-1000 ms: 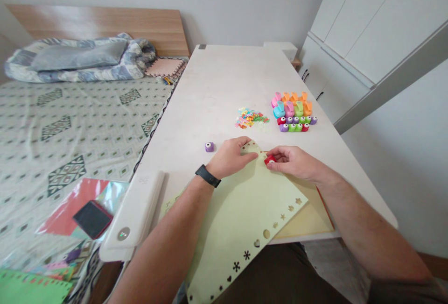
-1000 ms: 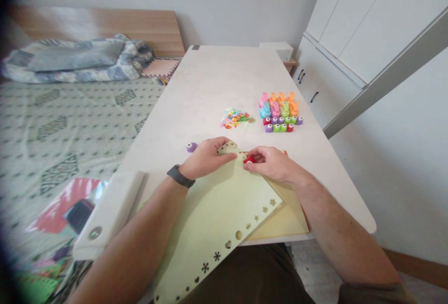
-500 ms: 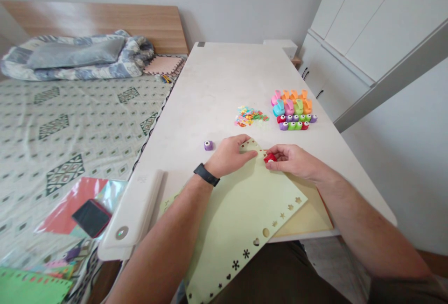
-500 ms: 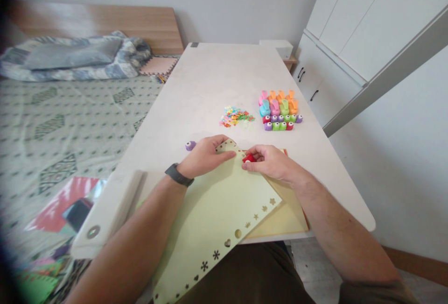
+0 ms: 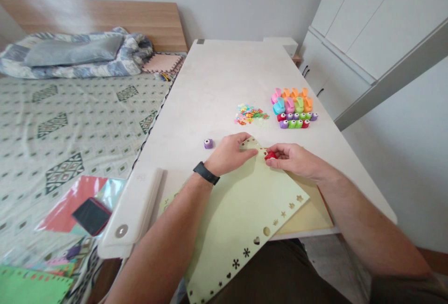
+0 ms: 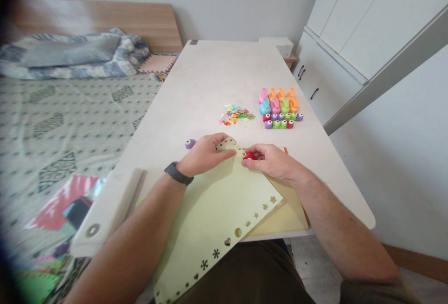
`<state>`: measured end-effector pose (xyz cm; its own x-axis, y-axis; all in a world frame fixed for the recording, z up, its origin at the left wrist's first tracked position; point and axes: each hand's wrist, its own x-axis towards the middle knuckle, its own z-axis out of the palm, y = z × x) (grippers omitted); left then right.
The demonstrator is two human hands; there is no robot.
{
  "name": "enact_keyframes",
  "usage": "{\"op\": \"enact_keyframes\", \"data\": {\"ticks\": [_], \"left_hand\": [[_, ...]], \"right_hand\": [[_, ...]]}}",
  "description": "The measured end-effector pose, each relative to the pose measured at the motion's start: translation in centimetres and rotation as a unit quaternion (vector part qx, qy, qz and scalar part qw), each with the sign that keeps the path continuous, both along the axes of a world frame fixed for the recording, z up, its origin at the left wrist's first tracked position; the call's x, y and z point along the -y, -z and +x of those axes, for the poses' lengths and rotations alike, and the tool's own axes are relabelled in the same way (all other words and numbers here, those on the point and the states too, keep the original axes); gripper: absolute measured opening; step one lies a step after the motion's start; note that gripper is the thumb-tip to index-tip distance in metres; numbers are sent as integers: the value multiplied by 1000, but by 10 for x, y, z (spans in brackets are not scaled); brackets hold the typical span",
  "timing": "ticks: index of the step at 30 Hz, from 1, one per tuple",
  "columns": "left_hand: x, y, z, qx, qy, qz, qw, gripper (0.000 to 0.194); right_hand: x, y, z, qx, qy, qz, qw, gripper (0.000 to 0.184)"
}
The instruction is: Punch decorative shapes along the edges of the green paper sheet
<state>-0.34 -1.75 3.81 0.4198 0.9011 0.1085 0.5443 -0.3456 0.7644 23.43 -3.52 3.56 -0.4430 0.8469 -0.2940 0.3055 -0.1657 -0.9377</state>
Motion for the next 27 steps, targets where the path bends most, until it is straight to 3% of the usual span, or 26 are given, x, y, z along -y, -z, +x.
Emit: {"op": "enact_keyframes", "data": {"ticks": [10, 27], "left_hand": [[1, -2, 0, -6, -3, -5, 1000, 22], [2, -4, 0, 0, -6, -6, 1000, 21]], "right_hand": [[-1, -2, 3, 8, -24, 0, 1000, 40], [1, -2, -2, -9, 29, -30, 999, 39]]}}
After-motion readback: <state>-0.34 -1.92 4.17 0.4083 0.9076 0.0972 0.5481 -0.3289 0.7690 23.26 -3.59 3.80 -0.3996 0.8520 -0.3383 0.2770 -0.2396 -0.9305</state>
